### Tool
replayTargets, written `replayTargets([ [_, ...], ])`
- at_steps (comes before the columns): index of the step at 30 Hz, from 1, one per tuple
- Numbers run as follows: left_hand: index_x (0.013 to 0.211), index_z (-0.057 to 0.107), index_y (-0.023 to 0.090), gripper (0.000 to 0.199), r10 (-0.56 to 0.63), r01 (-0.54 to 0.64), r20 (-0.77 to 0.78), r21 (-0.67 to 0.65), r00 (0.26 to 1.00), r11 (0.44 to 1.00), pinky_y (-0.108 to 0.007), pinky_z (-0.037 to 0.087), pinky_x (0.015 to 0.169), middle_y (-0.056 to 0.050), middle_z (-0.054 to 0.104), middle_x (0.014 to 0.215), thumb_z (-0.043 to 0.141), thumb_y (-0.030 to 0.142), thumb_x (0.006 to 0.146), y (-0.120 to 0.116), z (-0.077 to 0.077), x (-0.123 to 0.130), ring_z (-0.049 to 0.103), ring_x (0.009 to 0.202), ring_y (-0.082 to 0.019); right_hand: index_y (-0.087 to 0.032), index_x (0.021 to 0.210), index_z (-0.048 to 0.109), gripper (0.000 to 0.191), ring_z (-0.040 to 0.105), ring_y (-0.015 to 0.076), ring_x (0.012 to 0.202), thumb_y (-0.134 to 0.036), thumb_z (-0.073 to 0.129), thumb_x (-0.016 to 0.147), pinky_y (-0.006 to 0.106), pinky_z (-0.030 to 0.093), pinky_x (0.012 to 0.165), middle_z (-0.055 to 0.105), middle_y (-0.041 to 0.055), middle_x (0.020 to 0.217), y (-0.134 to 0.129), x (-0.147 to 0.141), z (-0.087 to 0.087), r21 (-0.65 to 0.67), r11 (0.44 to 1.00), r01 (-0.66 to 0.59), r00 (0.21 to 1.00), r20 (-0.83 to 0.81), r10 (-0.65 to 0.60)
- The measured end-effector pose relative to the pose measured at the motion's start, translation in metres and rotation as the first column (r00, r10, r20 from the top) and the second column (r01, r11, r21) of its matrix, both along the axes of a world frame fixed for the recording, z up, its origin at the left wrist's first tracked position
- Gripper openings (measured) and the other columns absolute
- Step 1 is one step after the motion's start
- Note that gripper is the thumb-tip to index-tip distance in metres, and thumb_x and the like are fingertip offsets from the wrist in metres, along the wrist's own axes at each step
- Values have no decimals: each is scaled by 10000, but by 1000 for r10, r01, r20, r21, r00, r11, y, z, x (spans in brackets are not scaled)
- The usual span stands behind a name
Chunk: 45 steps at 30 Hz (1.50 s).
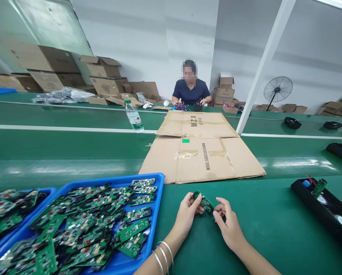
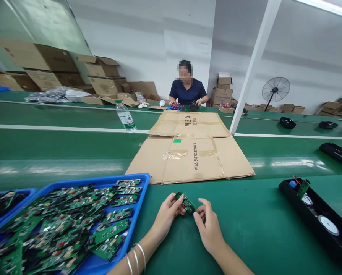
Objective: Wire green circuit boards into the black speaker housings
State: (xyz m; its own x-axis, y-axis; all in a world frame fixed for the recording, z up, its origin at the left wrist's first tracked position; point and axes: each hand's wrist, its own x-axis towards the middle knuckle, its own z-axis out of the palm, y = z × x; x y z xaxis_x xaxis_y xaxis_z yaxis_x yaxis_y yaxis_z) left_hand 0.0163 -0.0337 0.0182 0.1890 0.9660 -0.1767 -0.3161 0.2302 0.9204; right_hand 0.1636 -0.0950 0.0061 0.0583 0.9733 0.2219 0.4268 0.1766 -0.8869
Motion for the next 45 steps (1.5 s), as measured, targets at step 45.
replayTargets([
  [45, 801, 426, 215, 421, 327, -325, 37, -55, 944, 944, -234, 440, 470, 78, 518, 514, 536, 616, 736, -2, -6, 3, 538, 451, -118, -159, 1088, 562, 234, 497, 234, 1107, -247, 565, 871, 463, 421, 920, 492, 77, 1253, 249, 7, 59, 12, 996, -86, 697, 715, 52],
])
